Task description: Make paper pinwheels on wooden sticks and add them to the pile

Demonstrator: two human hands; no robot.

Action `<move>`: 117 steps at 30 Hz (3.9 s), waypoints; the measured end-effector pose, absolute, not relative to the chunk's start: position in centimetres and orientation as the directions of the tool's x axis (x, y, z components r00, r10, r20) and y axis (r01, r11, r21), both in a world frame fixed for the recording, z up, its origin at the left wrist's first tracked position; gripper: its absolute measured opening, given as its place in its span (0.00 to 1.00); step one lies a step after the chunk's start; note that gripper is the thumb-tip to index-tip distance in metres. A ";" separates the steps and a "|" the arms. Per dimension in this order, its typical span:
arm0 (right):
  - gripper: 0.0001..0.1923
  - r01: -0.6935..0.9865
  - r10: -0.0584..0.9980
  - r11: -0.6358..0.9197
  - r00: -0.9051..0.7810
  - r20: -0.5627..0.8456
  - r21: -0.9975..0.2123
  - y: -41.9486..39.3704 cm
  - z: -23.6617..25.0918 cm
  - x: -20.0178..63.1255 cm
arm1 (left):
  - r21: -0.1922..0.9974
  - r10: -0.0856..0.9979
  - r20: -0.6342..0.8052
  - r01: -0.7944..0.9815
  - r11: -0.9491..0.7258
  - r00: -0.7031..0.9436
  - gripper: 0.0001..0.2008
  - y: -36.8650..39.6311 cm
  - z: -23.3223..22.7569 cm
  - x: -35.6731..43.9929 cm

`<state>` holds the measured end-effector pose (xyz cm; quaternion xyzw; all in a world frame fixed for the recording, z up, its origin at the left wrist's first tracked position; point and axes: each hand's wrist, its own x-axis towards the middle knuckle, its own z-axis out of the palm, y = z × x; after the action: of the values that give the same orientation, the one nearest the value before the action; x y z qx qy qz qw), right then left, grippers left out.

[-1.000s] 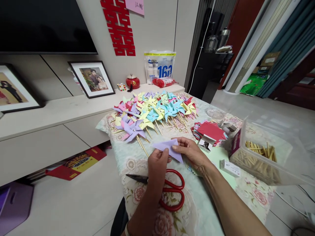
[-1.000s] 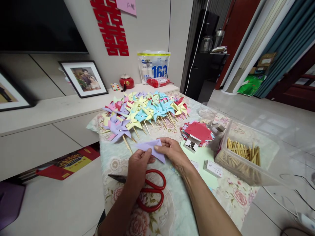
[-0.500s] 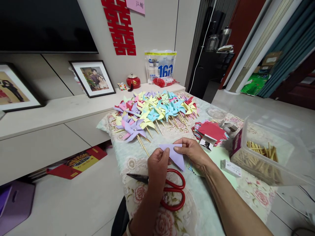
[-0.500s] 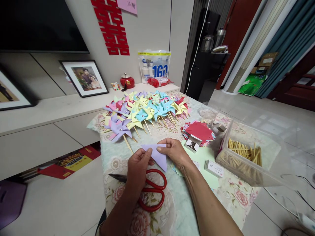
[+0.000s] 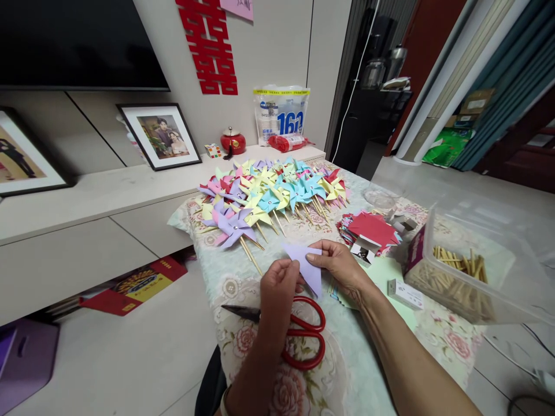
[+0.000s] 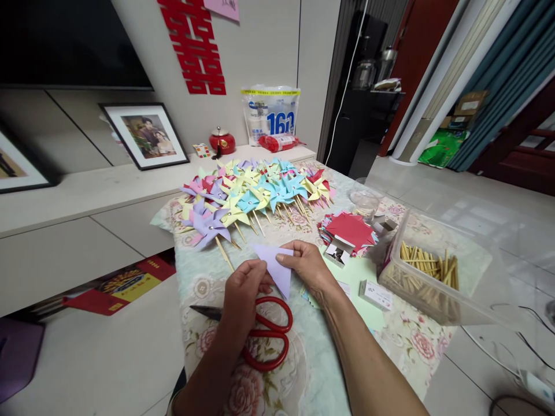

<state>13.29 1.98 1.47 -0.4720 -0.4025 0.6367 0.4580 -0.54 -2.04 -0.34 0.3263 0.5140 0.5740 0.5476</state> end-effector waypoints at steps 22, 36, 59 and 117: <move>0.08 -0.193 0.950 -0.299 -0.152 -0.273 -0.934 1.8 1.5 12.9 | 0.931 0.972 -0.144 -0.359 0.069 -0.187 0.07 -2.2 -0.6 -0.5; 0.06 -0.190 0.970 -0.237 -0.102 -0.221 -0.953 1.9 1.1 12.8 | 0.906 0.976 -0.180 -0.407 0.117 -0.121 0.08 -2.3 -0.5 -0.6; 0.13 0.220 0.983 0.157 -0.129 0.131 -0.963 1.5 1.7 13.7 | 0.986 0.940 0.145 0.120 -0.112 -0.310 0.08 -1.9 -1.6 -1.1; 0.10 0.852 0.986 0.133 -0.164 -0.017 -0.506 1.7 -0.6 12.2 | 0.169 0.940 0.279 0.954 -0.247 0.194 0.24 -5.3 -4.6 -1.0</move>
<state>12.23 1.71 -0.59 -0.6256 -0.7347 0.2054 0.1634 -1.00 -5.32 -4.60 0.7724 0.6132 0.1642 -0.0207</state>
